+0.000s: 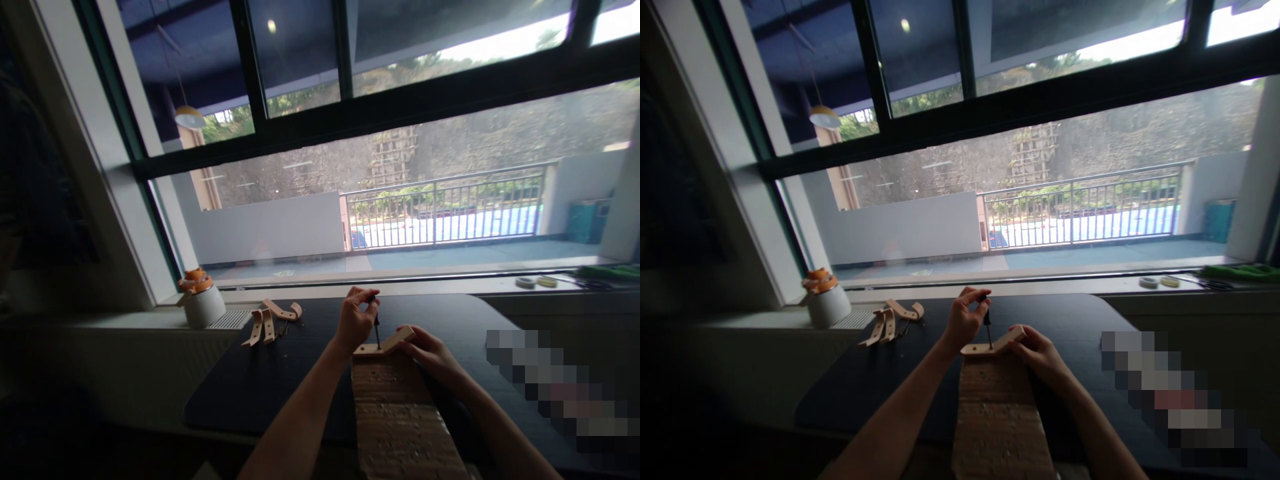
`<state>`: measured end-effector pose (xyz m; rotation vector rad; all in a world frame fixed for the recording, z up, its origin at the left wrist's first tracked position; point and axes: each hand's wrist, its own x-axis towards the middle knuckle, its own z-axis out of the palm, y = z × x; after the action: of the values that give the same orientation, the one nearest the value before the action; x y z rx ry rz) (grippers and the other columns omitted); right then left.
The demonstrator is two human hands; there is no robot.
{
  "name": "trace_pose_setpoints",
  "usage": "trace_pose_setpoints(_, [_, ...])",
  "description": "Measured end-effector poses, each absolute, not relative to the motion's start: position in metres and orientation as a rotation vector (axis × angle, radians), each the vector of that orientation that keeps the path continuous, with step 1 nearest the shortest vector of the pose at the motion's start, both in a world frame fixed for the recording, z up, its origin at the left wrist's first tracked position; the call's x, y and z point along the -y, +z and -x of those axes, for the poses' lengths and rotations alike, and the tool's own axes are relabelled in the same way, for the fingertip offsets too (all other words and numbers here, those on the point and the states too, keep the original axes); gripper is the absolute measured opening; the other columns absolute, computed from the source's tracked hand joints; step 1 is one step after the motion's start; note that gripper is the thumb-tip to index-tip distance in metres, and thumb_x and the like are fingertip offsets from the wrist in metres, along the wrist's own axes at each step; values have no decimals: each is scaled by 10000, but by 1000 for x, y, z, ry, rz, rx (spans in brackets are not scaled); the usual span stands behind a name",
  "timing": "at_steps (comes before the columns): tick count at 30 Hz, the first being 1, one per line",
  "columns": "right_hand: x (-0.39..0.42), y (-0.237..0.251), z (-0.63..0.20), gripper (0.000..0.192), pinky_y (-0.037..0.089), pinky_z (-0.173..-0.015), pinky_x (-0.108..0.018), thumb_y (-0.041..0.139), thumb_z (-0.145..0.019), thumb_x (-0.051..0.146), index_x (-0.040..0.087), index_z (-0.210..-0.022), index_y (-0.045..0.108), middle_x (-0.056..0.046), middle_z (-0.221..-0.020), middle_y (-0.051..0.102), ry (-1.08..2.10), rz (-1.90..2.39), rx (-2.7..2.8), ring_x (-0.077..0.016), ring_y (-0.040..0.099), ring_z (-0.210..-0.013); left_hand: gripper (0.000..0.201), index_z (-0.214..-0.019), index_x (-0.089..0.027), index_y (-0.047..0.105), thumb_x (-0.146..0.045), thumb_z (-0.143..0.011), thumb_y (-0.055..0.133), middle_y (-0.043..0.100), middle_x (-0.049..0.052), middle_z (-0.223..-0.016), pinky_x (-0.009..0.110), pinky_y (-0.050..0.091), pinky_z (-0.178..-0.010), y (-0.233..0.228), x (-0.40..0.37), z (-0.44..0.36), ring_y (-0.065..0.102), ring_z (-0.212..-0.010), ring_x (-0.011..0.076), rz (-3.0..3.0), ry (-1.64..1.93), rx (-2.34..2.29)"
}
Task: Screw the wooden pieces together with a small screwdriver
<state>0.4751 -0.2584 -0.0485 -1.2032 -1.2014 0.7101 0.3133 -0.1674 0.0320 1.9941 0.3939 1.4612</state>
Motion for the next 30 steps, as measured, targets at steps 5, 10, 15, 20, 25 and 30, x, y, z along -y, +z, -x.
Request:
trace_pose_setpoints(5, [257,-50,-476,540,521,-822,-406,745,-662,567,191,-1040,665,-67,-898,740,711,1194,1209,-286,668,-887,202,-958,-183,733,-140,-811,602,589,45,-881,285,478,-790,32,170,-313,571,-821,152,-1994,1448,-384])
trace_pose_setpoints(10, [257,-50,-476,554,526,-808,-405,752,-649,575,184,-1032,665,-73,-888,739,714,1183,1211,-289,667,-881,164,-932,-191,741,-197,-780,680,561,29,-833,288,474,-767,31,171,-319,551,-789,150,-1980,1475,-404])
trace_pose_setpoints(15, [257,-46,-473,584,531,-804,-420,766,-597,610,183,-983,675,-78,-866,738,714,1182,1192,-292,669,-854,165,-929,-174,741,-166,-793,649,572,32,-808,288,473,-743,33,172,-322,557,-766,149,-1993,1485,-405])
trace_pose_setpoints(20, [259,-45,-472,574,537,-786,-413,766,-591,615,191,-968,682,-70,-851,737,714,1181,1185,-287,669,-841,185,-949,-168,734,-144,-810,615,587,44,-838,294,476,-769,34,172,-321,567,-792,154,-2019,1479,-393])
trace_pose_setpoints(25, [259,-44,-471,589,536,-787,-406,770,-577,623,186,-963,689,-70,-851,734,707,1179,1181,-287,665,-845,207,-988,-155,724,-146,-829,591,588,55,-868,300,475,-793,32,170,-319,567,-816,158,-2036,1469,-395])
trace_pose_setpoints(30, [259,-45,-472,575,536,-782,-406,763,-593,615,185,-967,688,-69,-845,736,705,1190,1184,-283,668,-834,239,-1033,-160,714,-148,-841,573,584,61,-893,309,473,-810,31,167,-316,567,-841,167,-2047,1455,-405])
